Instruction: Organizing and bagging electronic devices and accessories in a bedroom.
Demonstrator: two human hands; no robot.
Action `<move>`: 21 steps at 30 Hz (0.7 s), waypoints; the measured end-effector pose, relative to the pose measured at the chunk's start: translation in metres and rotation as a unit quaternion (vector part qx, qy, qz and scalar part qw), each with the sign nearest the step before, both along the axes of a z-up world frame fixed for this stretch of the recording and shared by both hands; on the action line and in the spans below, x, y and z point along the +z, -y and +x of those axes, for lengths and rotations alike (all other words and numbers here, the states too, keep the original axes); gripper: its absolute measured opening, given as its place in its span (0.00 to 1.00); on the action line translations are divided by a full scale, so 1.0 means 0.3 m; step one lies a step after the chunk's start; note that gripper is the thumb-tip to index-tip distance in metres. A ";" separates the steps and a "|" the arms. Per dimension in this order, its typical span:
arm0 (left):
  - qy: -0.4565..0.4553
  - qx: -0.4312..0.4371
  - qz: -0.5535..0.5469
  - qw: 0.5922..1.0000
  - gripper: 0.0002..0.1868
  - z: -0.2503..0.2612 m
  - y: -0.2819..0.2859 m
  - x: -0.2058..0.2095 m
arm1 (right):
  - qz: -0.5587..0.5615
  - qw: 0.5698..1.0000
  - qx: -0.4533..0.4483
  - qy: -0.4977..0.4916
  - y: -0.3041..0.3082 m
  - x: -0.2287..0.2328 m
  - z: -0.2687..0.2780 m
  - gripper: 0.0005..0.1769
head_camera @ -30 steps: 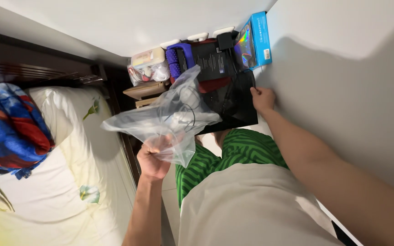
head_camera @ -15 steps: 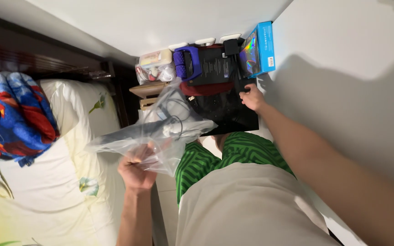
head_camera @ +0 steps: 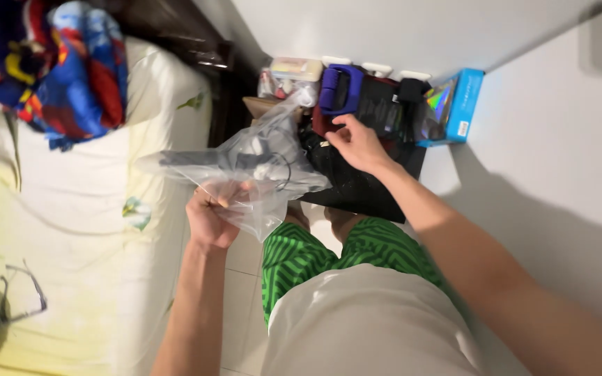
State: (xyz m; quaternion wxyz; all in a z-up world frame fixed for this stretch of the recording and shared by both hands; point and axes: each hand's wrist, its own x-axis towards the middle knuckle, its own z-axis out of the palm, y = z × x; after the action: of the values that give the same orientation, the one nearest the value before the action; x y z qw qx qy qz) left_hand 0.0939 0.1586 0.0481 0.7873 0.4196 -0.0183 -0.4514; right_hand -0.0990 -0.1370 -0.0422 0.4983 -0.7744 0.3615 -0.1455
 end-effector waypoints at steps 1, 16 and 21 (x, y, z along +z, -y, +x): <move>-0.001 0.011 -0.003 1.000 0.08 -0.001 -0.038 0.001 | -0.003 1.000 0.011 -0.001 -0.019 0.010 0.011 0.24; -0.116 0.132 -0.205 0.963 0.09 -0.168 -0.891 0.214 | 0.510 0.821 0.248 -0.062 -0.579 0.061 0.108 0.26; 0.082 0.287 0.196 0.934 0.10 -0.371 -1.403 0.270 | 0.461 0.847 0.257 -0.065 -0.880 0.152 0.162 0.23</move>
State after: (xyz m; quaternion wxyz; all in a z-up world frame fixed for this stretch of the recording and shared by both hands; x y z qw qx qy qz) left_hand -0.0173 0.5795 0.1292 0.7814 0.5882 0.1271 -0.1650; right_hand -0.0504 0.1270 0.0033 0.7930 -0.5286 0.2062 0.2220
